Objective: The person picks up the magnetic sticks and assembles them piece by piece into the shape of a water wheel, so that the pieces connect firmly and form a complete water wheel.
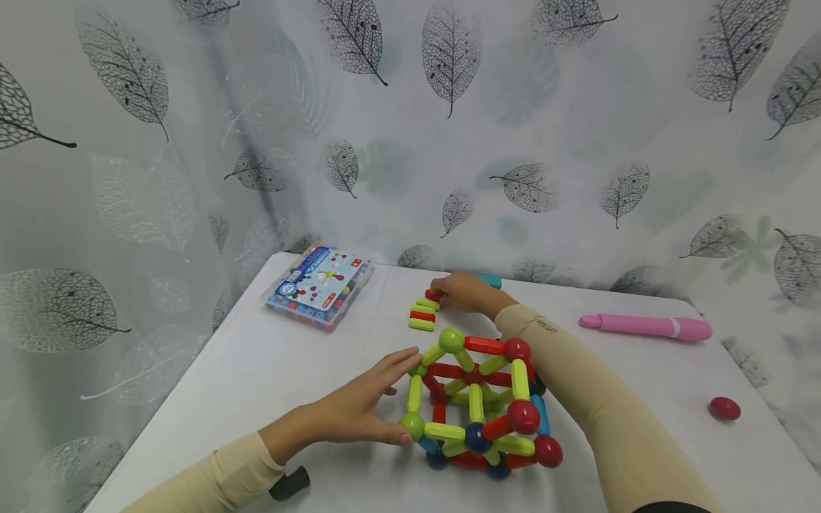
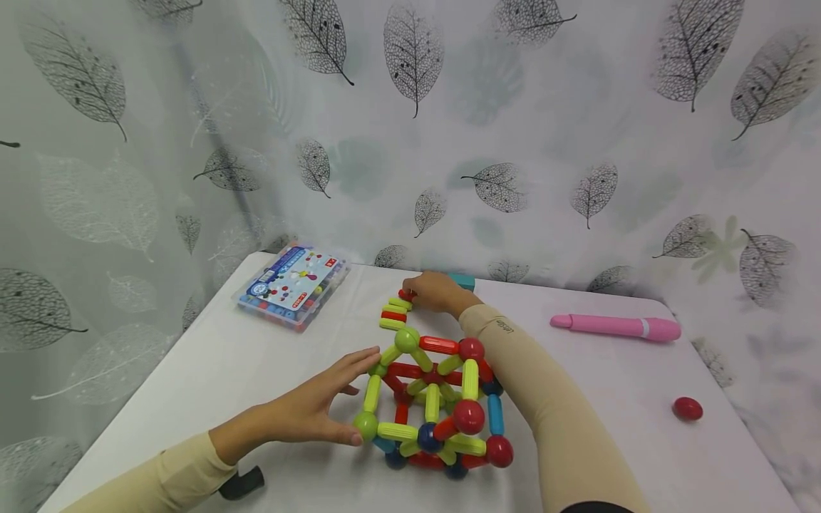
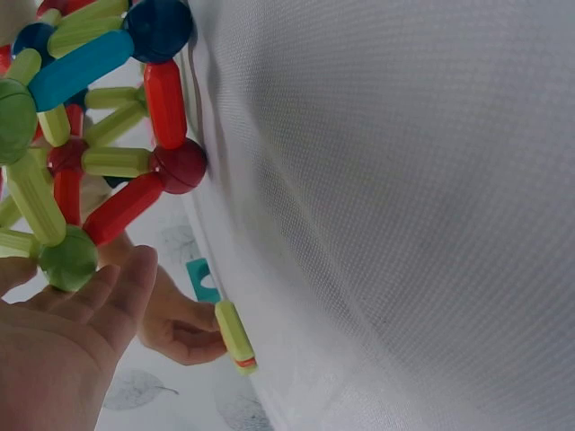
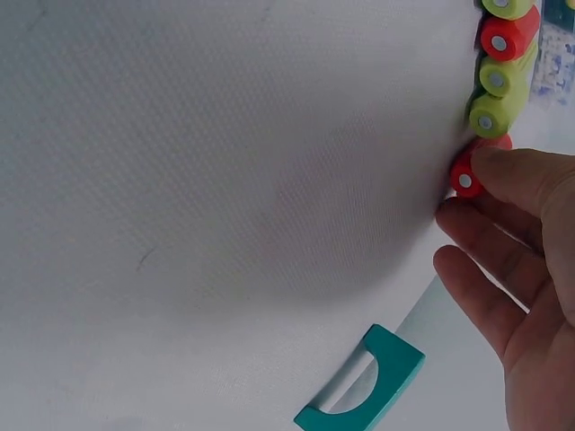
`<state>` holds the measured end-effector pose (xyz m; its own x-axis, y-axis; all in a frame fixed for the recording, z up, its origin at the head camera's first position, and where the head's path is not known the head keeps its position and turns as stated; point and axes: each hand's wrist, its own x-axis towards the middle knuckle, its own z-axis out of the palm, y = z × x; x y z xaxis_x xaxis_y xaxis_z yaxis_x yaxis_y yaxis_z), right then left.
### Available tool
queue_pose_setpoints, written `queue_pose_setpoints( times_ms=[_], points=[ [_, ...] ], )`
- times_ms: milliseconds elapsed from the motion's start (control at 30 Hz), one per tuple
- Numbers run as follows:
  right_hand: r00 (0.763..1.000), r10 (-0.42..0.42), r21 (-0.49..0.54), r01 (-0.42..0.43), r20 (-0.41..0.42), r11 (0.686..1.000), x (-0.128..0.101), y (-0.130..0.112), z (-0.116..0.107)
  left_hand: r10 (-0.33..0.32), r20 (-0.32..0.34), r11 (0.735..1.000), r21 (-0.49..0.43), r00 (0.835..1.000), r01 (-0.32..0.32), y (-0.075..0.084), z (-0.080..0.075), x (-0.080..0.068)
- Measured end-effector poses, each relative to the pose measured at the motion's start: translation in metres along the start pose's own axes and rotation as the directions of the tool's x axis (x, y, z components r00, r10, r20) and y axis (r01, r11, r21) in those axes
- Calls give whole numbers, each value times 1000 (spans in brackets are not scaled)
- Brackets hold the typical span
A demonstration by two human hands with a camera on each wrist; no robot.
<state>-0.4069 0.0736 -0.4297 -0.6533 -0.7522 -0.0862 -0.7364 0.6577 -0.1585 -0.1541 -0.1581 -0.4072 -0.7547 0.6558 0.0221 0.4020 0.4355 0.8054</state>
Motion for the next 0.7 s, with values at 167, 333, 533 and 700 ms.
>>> queue_pose_setpoints(
  times_ms=[167,333,533,700],
  points=[
    [1000,17,40,-17,0,999,-2,-1,-4,-2,5,1000,-3,1000,2,3,-1,0],
    [995,100,157,-98,-5,983,-6,1,-7,2,6,1000,1,1000,-2,3,0,1],
    [986,165,359,-147,-19,922,-14,7,-20,4,7,1000,4,1000,-4,2,1,2],
    [958,288,670,-222,12,708,-25,13,-36,1,-4,1000,5,1000,-1,0,1,1]
  ],
)
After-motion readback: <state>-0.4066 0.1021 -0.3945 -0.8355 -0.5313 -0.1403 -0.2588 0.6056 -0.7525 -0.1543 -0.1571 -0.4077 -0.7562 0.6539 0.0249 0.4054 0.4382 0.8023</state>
